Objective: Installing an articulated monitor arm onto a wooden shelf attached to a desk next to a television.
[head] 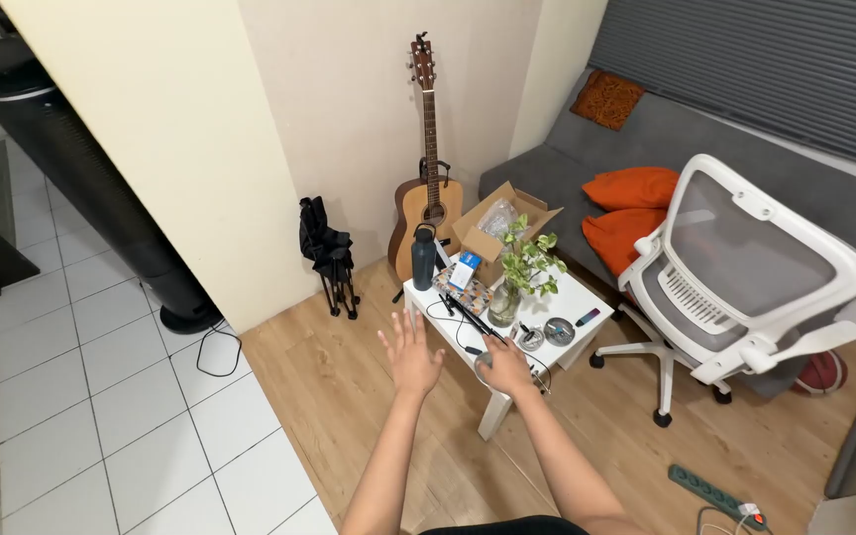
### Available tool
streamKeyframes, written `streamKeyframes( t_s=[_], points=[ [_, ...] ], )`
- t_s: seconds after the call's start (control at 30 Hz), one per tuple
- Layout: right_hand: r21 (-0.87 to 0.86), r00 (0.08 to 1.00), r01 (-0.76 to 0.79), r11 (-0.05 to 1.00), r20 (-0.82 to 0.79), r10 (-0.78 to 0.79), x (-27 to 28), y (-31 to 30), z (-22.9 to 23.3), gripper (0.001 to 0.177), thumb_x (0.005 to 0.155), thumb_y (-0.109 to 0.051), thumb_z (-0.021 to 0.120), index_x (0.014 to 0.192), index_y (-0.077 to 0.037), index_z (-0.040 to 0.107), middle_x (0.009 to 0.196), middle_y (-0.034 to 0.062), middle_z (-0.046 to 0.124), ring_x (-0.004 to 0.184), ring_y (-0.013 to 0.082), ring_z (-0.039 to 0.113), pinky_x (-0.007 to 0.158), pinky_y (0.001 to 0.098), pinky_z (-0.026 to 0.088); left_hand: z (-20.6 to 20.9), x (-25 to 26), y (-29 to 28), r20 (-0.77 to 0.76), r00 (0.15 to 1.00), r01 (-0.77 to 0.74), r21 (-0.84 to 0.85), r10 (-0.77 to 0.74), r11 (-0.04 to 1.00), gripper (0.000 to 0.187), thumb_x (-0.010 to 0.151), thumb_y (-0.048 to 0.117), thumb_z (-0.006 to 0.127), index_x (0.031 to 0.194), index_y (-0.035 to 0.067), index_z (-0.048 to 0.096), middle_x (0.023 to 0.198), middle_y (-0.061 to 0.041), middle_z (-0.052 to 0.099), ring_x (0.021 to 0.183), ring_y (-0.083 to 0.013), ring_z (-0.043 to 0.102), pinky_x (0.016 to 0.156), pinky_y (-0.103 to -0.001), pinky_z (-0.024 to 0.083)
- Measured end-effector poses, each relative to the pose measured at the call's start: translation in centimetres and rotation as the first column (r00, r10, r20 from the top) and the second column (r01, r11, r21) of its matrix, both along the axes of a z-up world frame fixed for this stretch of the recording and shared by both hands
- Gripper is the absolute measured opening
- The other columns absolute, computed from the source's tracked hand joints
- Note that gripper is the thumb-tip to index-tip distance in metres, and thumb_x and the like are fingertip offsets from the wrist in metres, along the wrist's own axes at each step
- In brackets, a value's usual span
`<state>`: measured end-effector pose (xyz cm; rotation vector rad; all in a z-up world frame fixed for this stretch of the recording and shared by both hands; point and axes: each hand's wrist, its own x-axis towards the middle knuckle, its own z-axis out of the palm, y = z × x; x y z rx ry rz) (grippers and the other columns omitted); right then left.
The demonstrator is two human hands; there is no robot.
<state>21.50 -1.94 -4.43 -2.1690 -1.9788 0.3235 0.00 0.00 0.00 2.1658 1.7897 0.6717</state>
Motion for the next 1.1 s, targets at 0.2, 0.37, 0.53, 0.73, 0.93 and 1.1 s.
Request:
streamKeyframes(
  t_s=[0.2, 0.37, 0.53, 0.73, 0.93, 1.1],
  points=[
    [-0.038, 0.998, 0.031, 0.999, -0.045, -0.033, 0.4, 8.6, -5.3, 0.042, 0.089, -0.036, 0.066, 0.128, -0.021, 0.07, 0.138, 0.0069, 0.063, 0.139, 0.0296, 0.047, 0.119, 0.042, 0.036, -0.5, 1.0, 10.7, -0.053, 0.997, 0.06, -0.073, -0.064, 0.996, 0.097, 0.083, 0.039, 0.077, 0.16, 0.01, 0.025, 0.169, -0.014, 0.014, 0.158, -0.0314, -0.001, 0.122, -0.063, -0.009],
    [-0.105, 0.993, 0.109, 0.989, -0.037, -0.113, 0.9, 16.8, -8.6, 0.042, 0.089, -0.038, 0.068, 0.128, -0.021, 0.068, 0.134, 0.0075, 0.064, 0.134, 0.0262, 0.051, 0.114, 0.0427, 0.039, -2.1, 1.5, 21.4, -0.04, 0.987, 0.151, -0.096, -0.156, 0.984, 0.089, 0.083, 0.04, 0.076, 0.156, 0.013, 0.034, 0.169, -0.012, 0.015, 0.158, -0.0324, -0.001, 0.122, -0.062, -0.009],
    [-0.21, 0.974, 0.205, 0.956, -0.048, -0.22, 3.0, 24.3, -13.9, 0.047, 0.088, -0.04, 0.068, 0.131, -0.023, 0.067, 0.134, 0.0068, 0.065, 0.13, 0.0264, 0.055, 0.111, 0.0417, 0.045, -2.9, 1.3, 32.7, -0.102, 0.958, 0.25, -0.152, -0.267, 0.956, 0.077, 0.086, 0.041, 0.073, 0.153, 0.016, 0.043, 0.169, -0.012, 0.017, 0.159, -0.0319, -0.002, 0.123, -0.062, -0.008],
    [-0.461, 0.922, 0.338, 0.82, -0.01, -0.386, 7.5, 28.8, -23.4, 0.063, 0.089, -0.038, 0.069, 0.147, -0.022, 0.051, 0.147, 0.0117, 0.054, 0.136, 0.0303, 0.051, 0.113, 0.0429, 0.045, -10.4, 2.7, 42.3, -0.126, 0.942, 0.287, -0.172, -0.31, 0.942, 0.078, 0.087, 0.042, 0.071, 0.153, 0.014, 0.04, 0.168, -0.011, 0.019, 0.158, -0.0316, 0.0, 0.124, -0.062, -0.005],
    [-0.565, 0.922, 0.335, 0.754, 0.03, -0.386, 11.1, 30.7, -34.8, 0.065, 0.093, -0.034, 0.064, 0.152, -0.016, 0.043, 0.154, 0.0091, 0.044, 0.143, 0.0303, 0.04, 0.119, 0.0415, 0.039, -22.2, 5.0, 49.8, 0.01, 0.961, 0.276, -0.069, -0.276, 0.959, 0.099, 0.083, 0.044, 0.074, 0.162, 0.012, 0.024, 0.169, -0.012, 0.02, 0.157, -0.0346, 0.01, 0.126, -0.051, 0.008],
    [-0.496, 0.913, 0.408, 0.767, 0.217, -0.346, 10.3, 32.2, -36.7, 0.062, 0.094, -0.034, 0.062, 0.148, -0.012, 0.041, 0.154, 0.0058, 0.043, 0.145, 0.0243, 0.04, 0.113, 0.0417, 0.043, -21.4, 8.3, 53.5, 0.043, 0.949, 0.314, -0.024, -0.313, 0.949, 0.111, 0.077, 0.058, 0.077, 0.159, 0.01, 0.02, 0.168, -0.015, 0.011, 0.156, -0.0345, 0.003, 0.125, -0.05, 0.005]
  ],
)
